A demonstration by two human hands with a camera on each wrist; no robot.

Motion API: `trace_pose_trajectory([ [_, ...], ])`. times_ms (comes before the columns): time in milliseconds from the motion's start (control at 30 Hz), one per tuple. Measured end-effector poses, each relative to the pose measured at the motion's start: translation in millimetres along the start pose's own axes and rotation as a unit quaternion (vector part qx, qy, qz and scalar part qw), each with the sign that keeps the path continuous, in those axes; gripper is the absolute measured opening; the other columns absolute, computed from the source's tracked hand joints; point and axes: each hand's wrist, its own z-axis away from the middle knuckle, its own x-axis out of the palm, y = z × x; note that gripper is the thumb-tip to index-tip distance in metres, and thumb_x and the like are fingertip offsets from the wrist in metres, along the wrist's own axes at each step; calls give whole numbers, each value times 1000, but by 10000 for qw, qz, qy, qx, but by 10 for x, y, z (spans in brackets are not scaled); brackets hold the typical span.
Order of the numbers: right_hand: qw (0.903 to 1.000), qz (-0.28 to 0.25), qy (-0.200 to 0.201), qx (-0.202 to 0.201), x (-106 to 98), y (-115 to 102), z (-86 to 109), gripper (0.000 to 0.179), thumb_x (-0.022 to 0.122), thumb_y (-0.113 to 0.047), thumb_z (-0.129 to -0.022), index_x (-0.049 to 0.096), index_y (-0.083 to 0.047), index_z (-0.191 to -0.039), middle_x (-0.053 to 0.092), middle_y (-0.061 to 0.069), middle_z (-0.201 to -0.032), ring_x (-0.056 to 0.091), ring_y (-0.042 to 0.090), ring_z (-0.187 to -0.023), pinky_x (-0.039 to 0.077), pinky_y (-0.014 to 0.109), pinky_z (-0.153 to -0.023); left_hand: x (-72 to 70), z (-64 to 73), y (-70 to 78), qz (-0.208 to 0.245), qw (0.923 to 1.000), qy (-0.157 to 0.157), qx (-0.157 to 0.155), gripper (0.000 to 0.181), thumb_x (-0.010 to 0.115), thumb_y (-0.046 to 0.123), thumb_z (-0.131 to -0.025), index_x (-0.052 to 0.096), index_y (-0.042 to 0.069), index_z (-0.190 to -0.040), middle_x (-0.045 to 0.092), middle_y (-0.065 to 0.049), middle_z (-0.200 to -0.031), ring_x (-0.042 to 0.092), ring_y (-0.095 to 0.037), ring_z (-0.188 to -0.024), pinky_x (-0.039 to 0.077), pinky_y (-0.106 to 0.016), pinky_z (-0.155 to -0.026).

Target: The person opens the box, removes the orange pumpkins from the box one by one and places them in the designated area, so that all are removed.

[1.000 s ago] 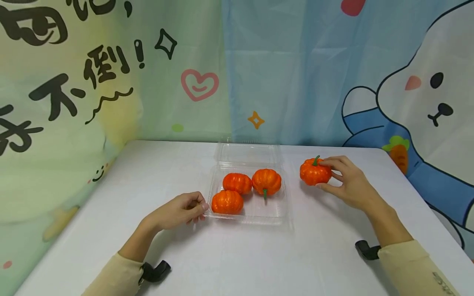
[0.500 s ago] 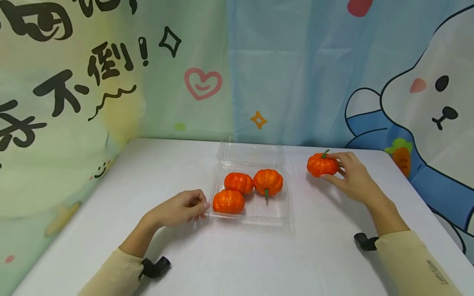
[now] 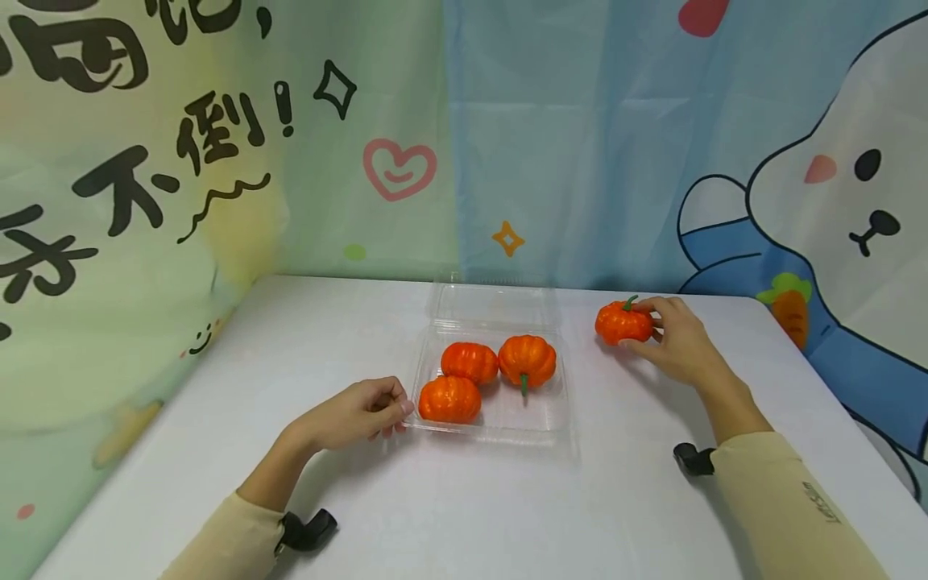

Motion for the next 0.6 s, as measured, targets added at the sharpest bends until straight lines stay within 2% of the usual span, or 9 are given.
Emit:
trace_pose_trajectory([
  [267,9997,-52,-168,191,40,46,-139,64,80,-23,-92,46,5,-138,34,35,-146,47,56,-126,47,63,-102,2,29,-9,-5,10000,24,-32,21,60,29,-106,59,8,-100,70,-9,-86,57,-20,-67,49,-26,-60],
  [400,9991,-109,-201,369,42,96,-170,66,79,-25,-92,45,4,-139,35,34,-145,45,56,-126,46,65,-102,11,31,-7,9,10000,33,-54,21,60,29,-106,59,9,-100,70,-10,-86,56,-18,-67,49,-26,-60],
  [600,9987,-159,-184,448,47,144,-190,65,78,-22,-92,44,7,-138,37,34,-139,47,56,-125,46,64,-102,2,8,-12,-35,10000,35,79,20,59,27,-106,59,8,-101,70,-10,-86,58,-21,-67,49,-25,-60],
])
